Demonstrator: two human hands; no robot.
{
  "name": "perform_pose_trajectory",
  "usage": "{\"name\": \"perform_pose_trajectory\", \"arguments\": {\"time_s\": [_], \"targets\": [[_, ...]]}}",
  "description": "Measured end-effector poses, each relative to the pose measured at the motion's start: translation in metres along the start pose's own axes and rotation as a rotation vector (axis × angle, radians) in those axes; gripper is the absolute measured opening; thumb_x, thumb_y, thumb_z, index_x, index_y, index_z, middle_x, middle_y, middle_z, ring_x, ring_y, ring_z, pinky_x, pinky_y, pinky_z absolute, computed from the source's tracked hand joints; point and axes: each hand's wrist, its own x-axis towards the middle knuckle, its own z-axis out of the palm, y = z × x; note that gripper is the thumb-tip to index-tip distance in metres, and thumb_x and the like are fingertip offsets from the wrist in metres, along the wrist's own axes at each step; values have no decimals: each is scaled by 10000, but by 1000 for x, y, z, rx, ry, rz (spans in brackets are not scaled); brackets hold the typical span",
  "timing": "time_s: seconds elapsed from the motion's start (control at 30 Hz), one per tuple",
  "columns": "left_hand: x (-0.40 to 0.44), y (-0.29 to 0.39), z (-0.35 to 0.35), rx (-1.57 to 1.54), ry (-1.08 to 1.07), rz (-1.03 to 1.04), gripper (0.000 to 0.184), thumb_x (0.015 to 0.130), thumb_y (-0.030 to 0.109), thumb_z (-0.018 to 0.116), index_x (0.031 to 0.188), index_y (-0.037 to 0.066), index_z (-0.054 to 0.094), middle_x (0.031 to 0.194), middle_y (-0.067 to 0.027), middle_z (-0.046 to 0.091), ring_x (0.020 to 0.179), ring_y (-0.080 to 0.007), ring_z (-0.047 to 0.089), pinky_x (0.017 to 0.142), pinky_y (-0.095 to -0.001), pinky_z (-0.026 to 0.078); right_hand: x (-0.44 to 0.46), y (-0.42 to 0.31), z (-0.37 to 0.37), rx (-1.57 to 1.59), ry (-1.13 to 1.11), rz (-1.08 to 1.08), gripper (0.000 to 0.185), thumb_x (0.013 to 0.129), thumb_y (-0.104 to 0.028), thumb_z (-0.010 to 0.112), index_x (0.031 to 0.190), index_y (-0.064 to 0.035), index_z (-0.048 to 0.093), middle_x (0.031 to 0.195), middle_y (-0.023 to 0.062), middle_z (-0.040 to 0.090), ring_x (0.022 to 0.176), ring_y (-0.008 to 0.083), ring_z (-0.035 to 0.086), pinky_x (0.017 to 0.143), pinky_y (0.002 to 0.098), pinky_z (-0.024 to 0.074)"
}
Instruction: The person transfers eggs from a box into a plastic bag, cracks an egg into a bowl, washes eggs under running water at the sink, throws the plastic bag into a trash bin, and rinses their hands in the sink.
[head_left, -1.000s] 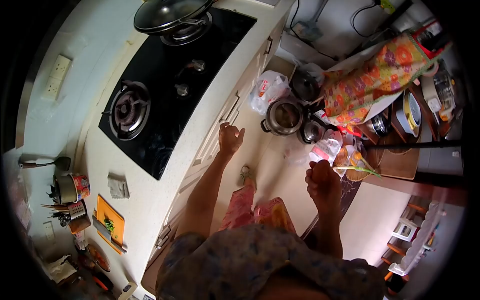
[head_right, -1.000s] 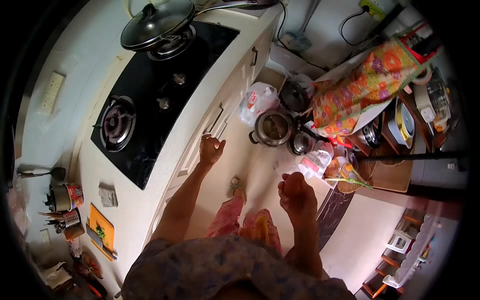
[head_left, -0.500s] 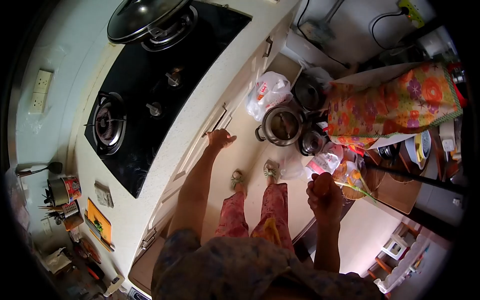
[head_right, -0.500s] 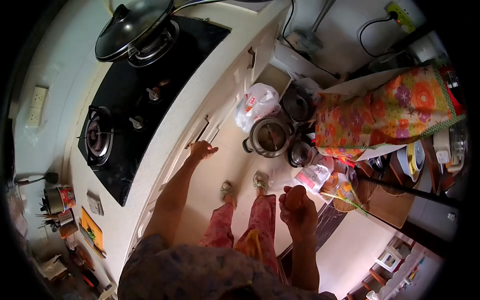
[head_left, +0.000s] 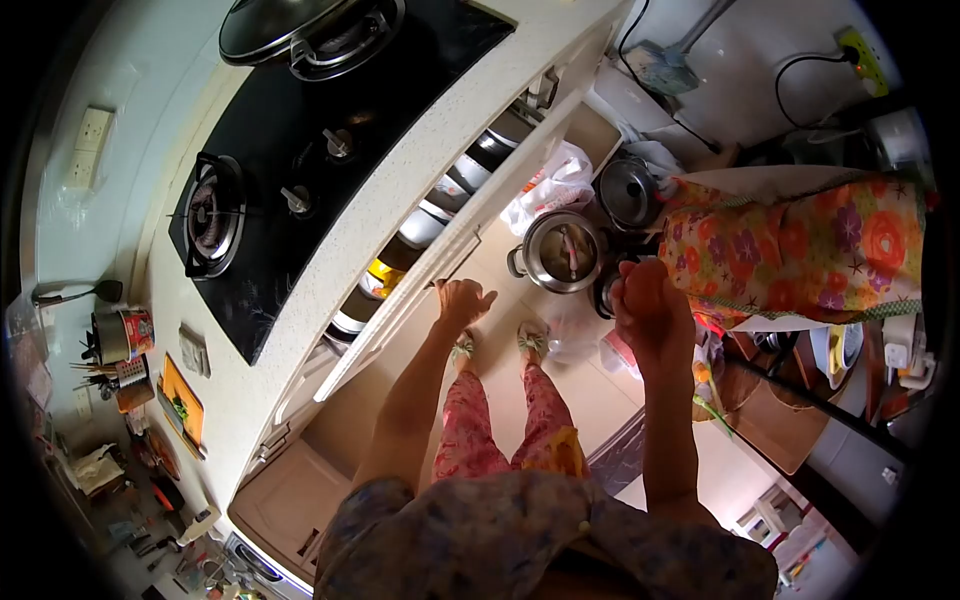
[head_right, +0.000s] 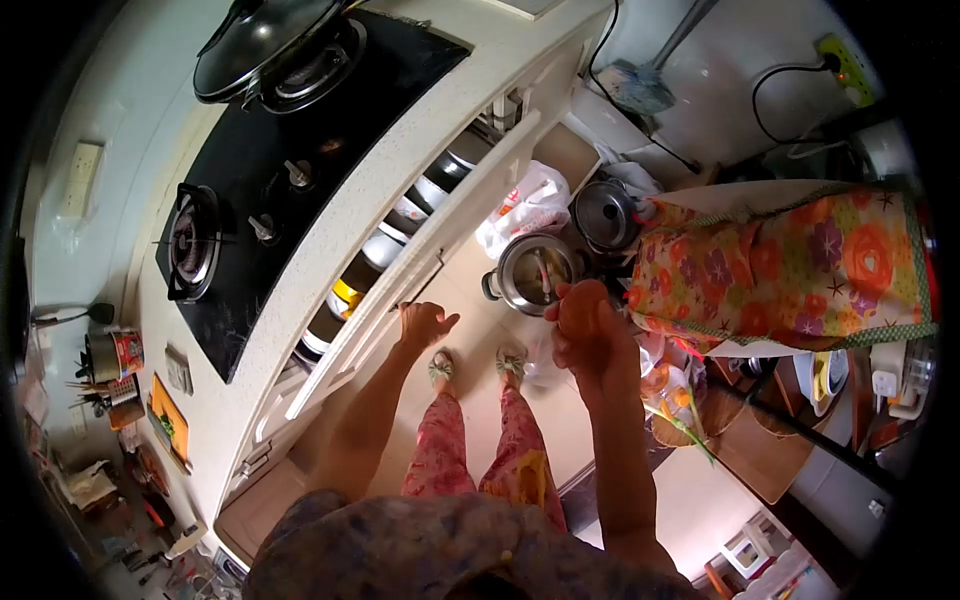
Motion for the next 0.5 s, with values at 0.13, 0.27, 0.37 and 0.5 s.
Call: {"name": "perform_pose_trajectory", "arguments": {"time_s": [0.13, 0.27, 0.37, 0.5], "targets": [[-45, 18, 6, -158, 180, 72, 335, 681, 377, 658, 504, 109, 562, 501, -48, 553, 539, -246, 559, 929, -506, 258, 8, -2, -1, 44, -71, 61, 502, 841, -358, 508, 1153, 26, 423, 913, 147, 544, 626, 146, 499, 496, 232, 392], [-72, 21, 21, -277, 231, 6, 327, 667, 336, 674, 505, 84, 542, 505, -73, 538, 522, -276, 550, 703, -442, 393, 7, 1, -13, 24, -112, 82, 517, 831, -360, 525, 1155, 29, 421, 924, 154, 540, 624, 151, 499, 496, 226, 400], [-90, 29, 32, -373, 252, 16, 322, 670, 329, 659, 543, 55, 549, 557, -117, 550, 558, -312, 557, 505, -405, 442, -2, 2, -12, 45, -96, 117, 527, 822, -361, 539, 1157, 27, 417, 929, 158, 540, 634, 153, 506, 498, 224, 404], [-111, 59, 25, -428, 85, -21, 352, 689, 346, 655, 553, 45, 531, 599, -112, 565, 604, -297, 571, 571, -397, 455, -17, -1, -18, -10, -82, 125, 532, 816, -364, 546, 1157, 24, 417, 942, 162, 540, 634, 155, 508, 505, 224, 412]]}}
